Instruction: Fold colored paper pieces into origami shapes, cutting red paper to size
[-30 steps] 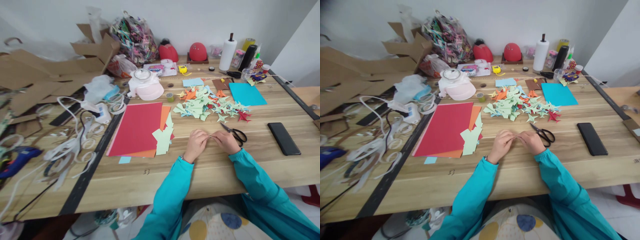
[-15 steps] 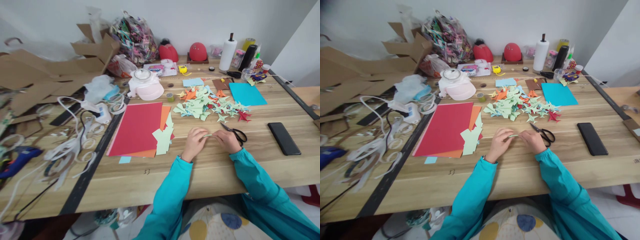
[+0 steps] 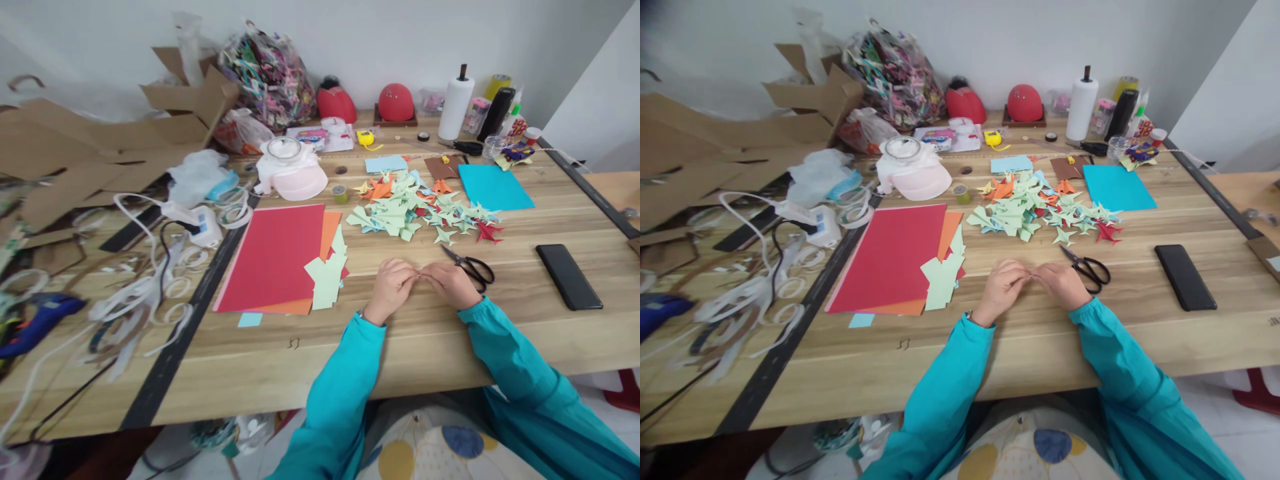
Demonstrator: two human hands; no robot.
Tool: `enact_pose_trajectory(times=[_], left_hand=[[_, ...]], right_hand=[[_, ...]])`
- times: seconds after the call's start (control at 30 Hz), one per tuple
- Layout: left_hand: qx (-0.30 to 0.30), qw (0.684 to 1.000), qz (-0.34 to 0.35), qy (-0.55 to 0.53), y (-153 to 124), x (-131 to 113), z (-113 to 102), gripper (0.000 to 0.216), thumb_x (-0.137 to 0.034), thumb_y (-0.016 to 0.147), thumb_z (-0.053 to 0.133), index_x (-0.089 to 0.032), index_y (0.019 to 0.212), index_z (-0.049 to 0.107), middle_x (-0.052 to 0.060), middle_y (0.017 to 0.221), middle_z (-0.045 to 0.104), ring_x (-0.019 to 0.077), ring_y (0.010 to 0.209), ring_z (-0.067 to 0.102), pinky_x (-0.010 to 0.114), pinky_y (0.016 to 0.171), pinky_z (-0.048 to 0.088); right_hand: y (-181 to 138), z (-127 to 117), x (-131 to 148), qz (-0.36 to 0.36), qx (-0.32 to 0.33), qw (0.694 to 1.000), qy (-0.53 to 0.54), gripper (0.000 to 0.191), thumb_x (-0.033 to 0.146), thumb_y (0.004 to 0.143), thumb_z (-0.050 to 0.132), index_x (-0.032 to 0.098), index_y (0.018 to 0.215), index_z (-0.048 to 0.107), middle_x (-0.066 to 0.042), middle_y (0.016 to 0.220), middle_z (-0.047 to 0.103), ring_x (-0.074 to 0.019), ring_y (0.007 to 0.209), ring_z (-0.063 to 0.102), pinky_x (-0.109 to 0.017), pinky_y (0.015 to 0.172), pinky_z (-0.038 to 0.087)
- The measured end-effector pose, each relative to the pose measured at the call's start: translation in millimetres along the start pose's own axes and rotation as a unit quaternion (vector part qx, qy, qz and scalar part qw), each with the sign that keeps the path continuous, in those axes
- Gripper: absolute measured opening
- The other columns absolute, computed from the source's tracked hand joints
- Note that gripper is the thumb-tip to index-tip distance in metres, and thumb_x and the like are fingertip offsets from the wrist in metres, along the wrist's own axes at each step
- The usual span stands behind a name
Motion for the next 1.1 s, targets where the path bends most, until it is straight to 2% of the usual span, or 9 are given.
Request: enact_pose_trajectory(times=[0.27, 0.53, 0.83, 1.1], left_hand=[[0.012, 0.999, -0.031, -0.021, -1, 3, 3, 0.016, -0.023, 0.088, 0.058, -0.020, 0.074, 0.065, 0.002, 0.079, 0.068, 0.0169, 0.079, 0.059, 0.034, 0.078, 0.041], [-0.045, 0.995, -0.050, -0.080, -1, 7, -4, 0.012, -0.022, 0.085, 0.061, -0.019, 0.076, 0.068, 0.004, 0.078, 0.068, 0.0168, 0.077, 0.059, 0.033, 0.075, 0.045], [-0.039, 0.992, -0.047, -0.110, 1, 5, -4, 0.011, -0.023, 0.085, 0.062, -0.020, 0.081, 0.072, 0.006, 0.085, 0.072, 0.0183, 0.081, 0.063, 0.035, 0.077, 0.048], [-0.072, 0.984, -0.084, -0.139, 0, 8, -12, 0.012, -0.024, 0.081, 0.067, -0.019, 0.090, 0.072, 0.008, 0.094, 0.071, 0.0186, 0.089, 0.065, 0.034, 0.082, 0.052]], right_hand=[[0, 2, 2, 0.006, 0.028, 0.999, -0.023, 0.021, 0.017, 0.093, 0.045, 0.017, 0.089, 0.065, -0.007, 0.082, 0.072, -0.0173, 0.073, 0.068, -0.027, 0.067, 0.054], [-1, -1, -5, 0.019, -0.004, 1.000, 0.006, 0.020, 0.028, 0.094, 0.050, 0.019, 0.100, 0.067, -0.007, 0.090, 0.075, -0.0188, 0.081, 0.071, -0.029, 0.073, 0.057], [-4, 0, -6, 0.016, -0.004, 1.000, 0.025, 0.021, 0.022, 0.093, 0.047, 0.019, 0.093, 0.068, -0.007, 0.085, 0.074, -0.0187, 0.075, 0.070, -0.029, 0.067, 0.056], [-1, -8, -9, 0.049, -0.043, 0.996, 0.067, 0.020, 0.027, 0.093, 0.051, 0.020, 0.100, 0.069, -0.008, 0.093, 0.075, -0.0200, 0.083, 0.071, -0.031, 0.075, 0.057]])
Point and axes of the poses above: each hand's wrist, its own y-axis towards the middle knuckle, its own z-axis out of the palm, x = y × z, the point moved 8 cm from there along y, towards the middle knuckle
